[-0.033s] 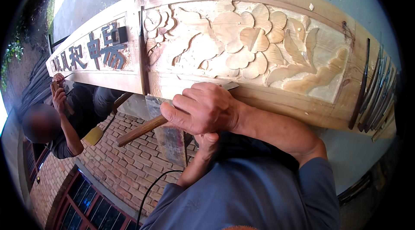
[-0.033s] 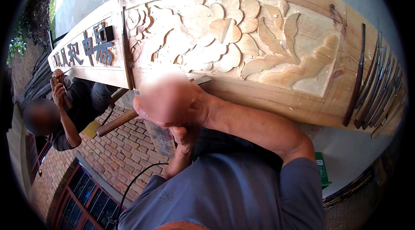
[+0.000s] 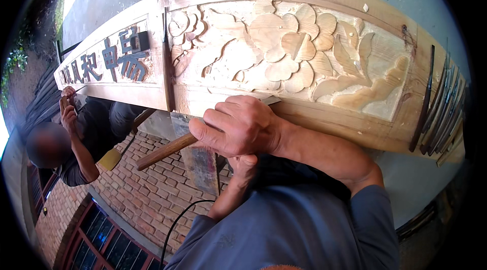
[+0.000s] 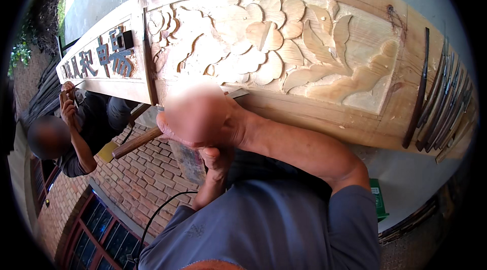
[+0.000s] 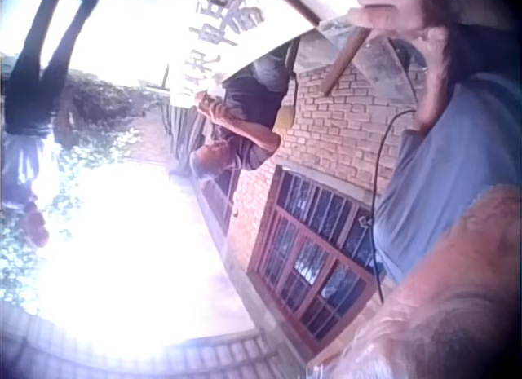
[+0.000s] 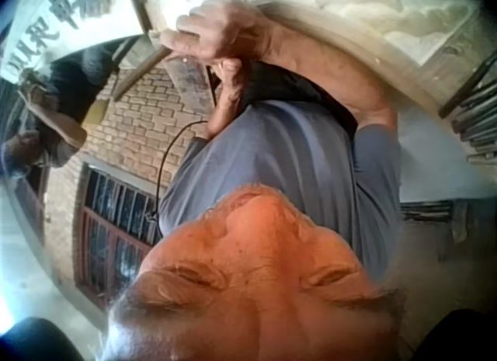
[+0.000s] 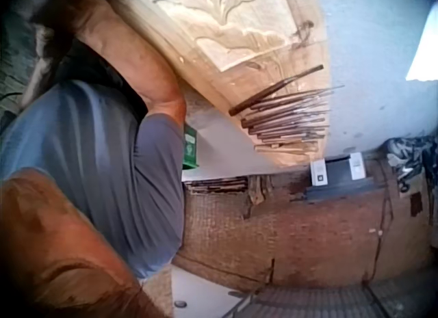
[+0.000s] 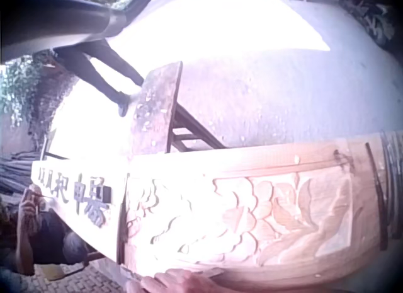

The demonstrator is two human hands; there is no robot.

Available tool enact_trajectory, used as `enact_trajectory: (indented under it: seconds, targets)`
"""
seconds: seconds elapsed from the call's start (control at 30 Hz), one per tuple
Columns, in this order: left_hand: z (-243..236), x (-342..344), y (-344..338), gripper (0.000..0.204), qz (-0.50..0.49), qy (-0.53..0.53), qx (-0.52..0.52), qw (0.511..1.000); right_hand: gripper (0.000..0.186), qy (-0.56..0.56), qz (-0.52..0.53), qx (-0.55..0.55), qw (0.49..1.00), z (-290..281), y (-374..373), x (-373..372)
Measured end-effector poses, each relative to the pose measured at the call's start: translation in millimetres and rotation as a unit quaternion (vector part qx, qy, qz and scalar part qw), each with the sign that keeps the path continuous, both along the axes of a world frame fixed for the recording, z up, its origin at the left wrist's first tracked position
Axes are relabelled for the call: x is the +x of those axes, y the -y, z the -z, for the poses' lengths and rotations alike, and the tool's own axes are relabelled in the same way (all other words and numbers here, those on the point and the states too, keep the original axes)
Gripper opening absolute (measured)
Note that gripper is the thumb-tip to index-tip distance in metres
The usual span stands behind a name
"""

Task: The person carves a floral design into a long wooden board using a chisel, periodically switching between different chisels and gouges from a rack.

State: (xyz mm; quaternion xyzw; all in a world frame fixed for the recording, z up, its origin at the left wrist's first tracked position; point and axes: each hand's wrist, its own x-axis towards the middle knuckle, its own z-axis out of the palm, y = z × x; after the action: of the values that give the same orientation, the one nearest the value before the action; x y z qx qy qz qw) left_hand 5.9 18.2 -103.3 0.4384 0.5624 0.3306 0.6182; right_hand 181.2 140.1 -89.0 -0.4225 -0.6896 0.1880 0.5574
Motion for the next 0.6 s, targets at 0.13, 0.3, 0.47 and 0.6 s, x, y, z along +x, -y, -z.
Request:
enact_trajectory:
  seconds: [0.13, 0.3, 0.47, 0.6]
  targets:
    - [-2, 1, 1, 0.129, 0.005, -0.039, 0.004, 0.999, 0.042, 0.012, 0.005, -0.016, 1.0, 0, 3, 4]
    - [3, -3, 4, 0.132, -0.001, -0.04, 0.015, 0.999, 0.045, 0.004, 0.014, -0.018, 1.0, 1, 3, 6]
    - [5, -2, 4, 0.123, 0.023, -0.034, 0.032, 0.999, 0.029, -0.013, 0.041, -0.027, 0.999, -2, 5, 3]
    - [5, 5, 4, 0.114, 0.071, -0.025, 0.051, 0.996, 0.036, -0.002, 0.034, -0.019, 0.999, 1, 10, 13]
